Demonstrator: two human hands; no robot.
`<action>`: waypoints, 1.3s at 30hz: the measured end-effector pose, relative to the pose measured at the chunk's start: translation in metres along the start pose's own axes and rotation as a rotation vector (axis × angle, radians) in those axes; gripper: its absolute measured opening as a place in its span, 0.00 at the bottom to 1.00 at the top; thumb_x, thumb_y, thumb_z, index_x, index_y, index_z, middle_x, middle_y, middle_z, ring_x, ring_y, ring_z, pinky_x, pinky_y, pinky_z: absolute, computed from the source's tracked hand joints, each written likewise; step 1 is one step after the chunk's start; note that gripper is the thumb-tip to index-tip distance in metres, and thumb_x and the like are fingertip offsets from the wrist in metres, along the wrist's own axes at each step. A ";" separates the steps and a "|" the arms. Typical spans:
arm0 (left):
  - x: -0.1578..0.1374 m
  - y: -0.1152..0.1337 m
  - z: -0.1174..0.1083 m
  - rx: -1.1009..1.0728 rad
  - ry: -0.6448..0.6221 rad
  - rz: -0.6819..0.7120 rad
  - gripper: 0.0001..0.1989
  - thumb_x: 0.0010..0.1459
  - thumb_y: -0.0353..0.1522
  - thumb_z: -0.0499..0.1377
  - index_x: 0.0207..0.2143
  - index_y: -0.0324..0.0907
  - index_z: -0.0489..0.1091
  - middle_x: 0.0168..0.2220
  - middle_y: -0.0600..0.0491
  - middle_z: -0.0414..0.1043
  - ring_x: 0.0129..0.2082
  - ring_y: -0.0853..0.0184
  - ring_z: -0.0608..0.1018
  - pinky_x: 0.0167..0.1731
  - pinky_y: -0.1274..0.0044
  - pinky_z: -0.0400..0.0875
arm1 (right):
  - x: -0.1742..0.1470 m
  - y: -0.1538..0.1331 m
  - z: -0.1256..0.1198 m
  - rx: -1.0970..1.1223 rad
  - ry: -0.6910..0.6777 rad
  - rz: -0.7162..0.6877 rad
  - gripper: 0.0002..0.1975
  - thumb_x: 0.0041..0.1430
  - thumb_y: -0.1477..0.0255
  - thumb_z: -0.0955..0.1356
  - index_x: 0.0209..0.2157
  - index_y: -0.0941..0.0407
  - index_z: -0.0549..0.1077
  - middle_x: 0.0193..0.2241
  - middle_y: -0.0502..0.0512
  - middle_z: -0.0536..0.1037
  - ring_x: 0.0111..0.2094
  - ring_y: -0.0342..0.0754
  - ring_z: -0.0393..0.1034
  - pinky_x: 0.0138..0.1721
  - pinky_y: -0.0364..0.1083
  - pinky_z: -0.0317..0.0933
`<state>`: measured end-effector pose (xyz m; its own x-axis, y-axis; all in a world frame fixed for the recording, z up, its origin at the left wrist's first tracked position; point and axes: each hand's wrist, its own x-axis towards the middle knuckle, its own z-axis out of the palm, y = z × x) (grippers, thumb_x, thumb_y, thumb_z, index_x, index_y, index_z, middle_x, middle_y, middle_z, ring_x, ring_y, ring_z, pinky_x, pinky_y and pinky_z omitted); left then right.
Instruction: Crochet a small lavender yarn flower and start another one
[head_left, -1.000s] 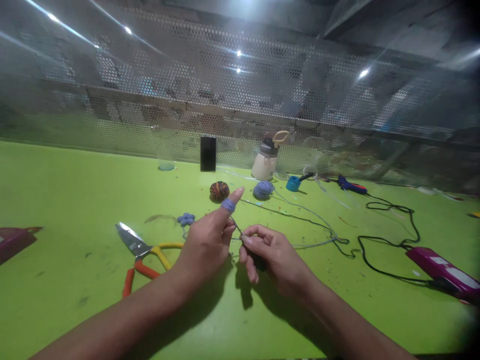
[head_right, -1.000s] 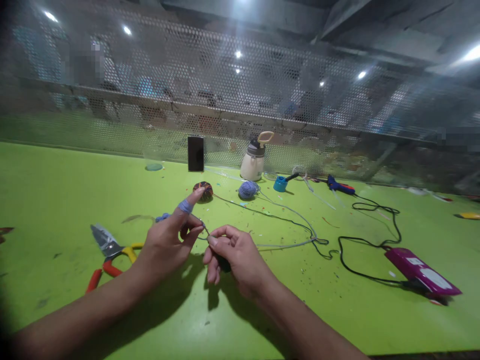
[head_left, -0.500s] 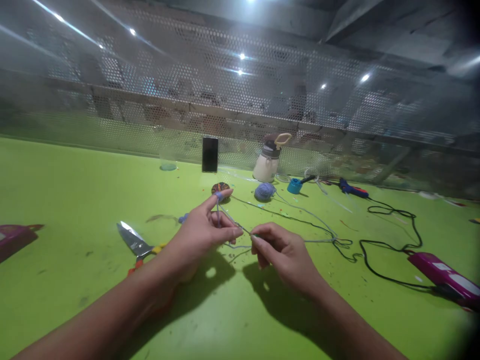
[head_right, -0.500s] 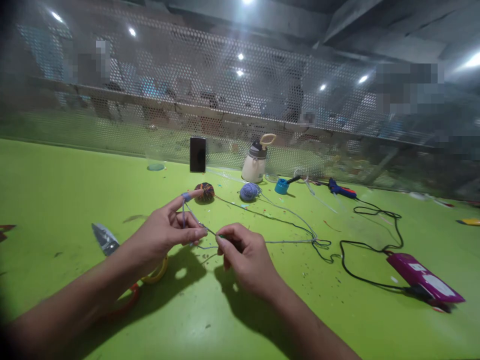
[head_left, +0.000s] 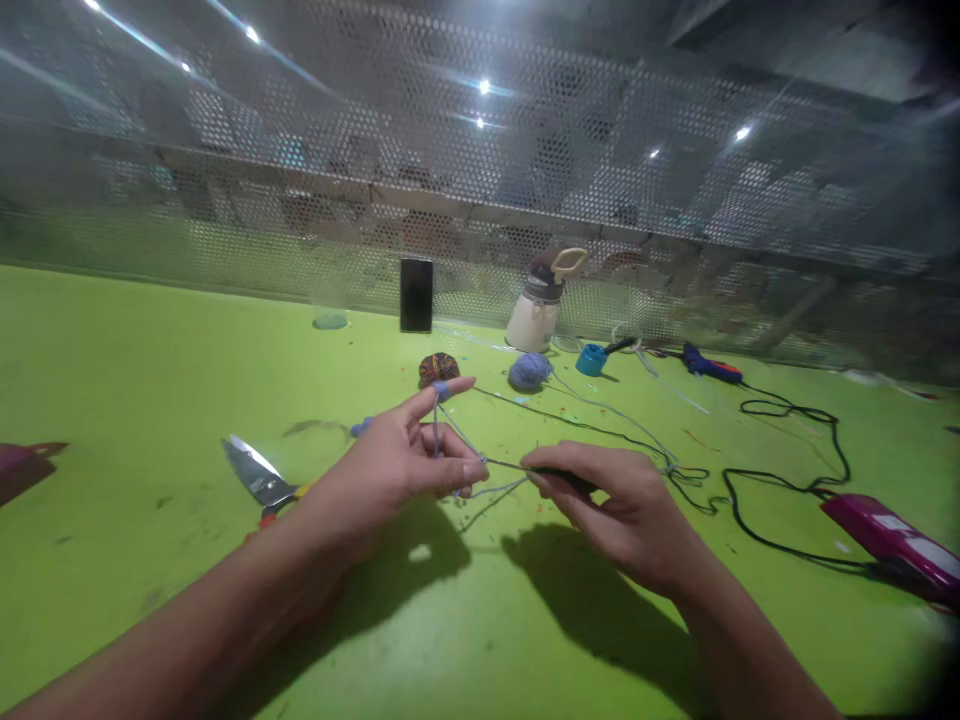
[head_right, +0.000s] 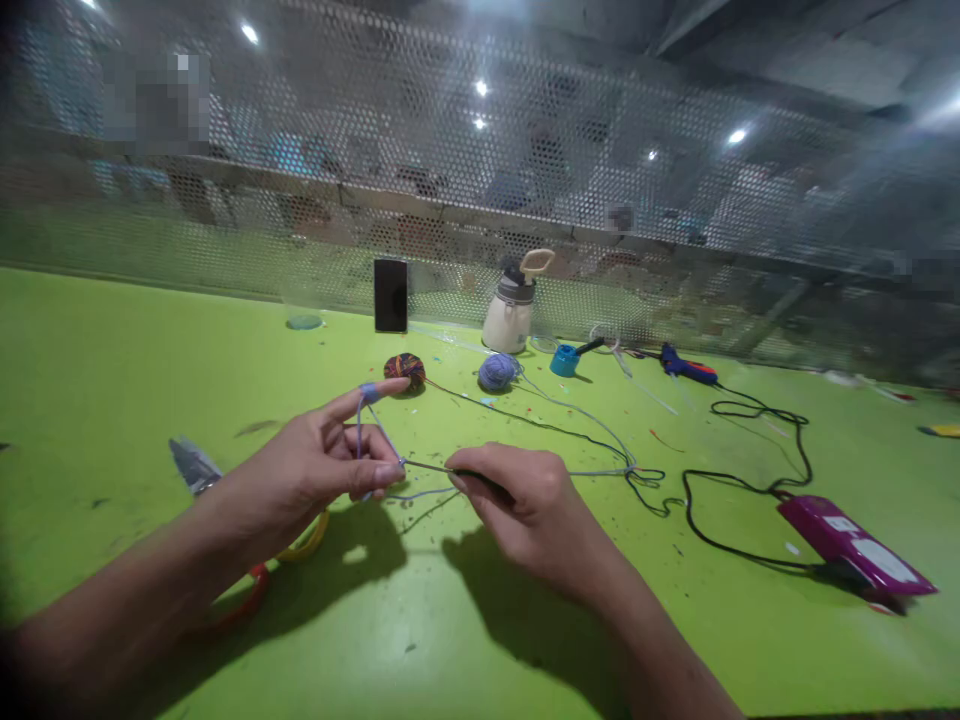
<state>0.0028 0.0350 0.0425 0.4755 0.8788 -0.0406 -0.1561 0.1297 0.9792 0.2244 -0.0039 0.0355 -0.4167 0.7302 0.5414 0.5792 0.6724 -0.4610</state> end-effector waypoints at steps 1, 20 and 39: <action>0.000 0.000 0.000 0.001 -0.005 0.002 0.42 0.48 0.27 0.68 0.62 0.44 0.54 0.26 0.57 0.75 0.25 0.72 0.73 0.27 0.79 0.63 | 0.000 -0.001 -0.002 0.002 -0.001 -0.009 0.07 0.61 0.78 0.66 0.39 0.58 0.75 0.30 0.53 0.80 0.28 0.43 0.72 0.30 0.42 0.63; 0.001 -0.007 0.007 0.277 0.021 0.161 0.32 0.51 0.26 0.63 0.59 0.41 0.62 0.27 0.59 0.71 0.27 0.72 0.73 0.31 0.77 0.69 | 0.003 0.002 0.020 0.767 -0.119 0.619 0.10 0.57 0.65 0.70 0.37 0.58 0.75 0.20 0.47 0.73 0.14 0.36 0.61 0.15 0.37 0.56; 0.003 -0.013 0.011 -0.045 0.091 0.143 0.27 0.47 0.26 0.68 0.51 0.42 0.70 0.25 0.59 0.73 0.25 0.75 0.74 0.31 0.80 0.69 | 0.002 -0.008 0.034 0.698 0.113 0.550 0.09 0.58 0.66 0.70 0.35 0.59 0.74 0.21 0.49 0.72 0.16 0.37 0.62 0.17 0.39 0.57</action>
<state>0.0158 0.0308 0.0323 0.3654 0.9276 0.0782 -0.2562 0.0195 0.9664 0.1953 -0.0036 0.0161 -0.1133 0.9795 0.1665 0.1029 0.1782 -0.9786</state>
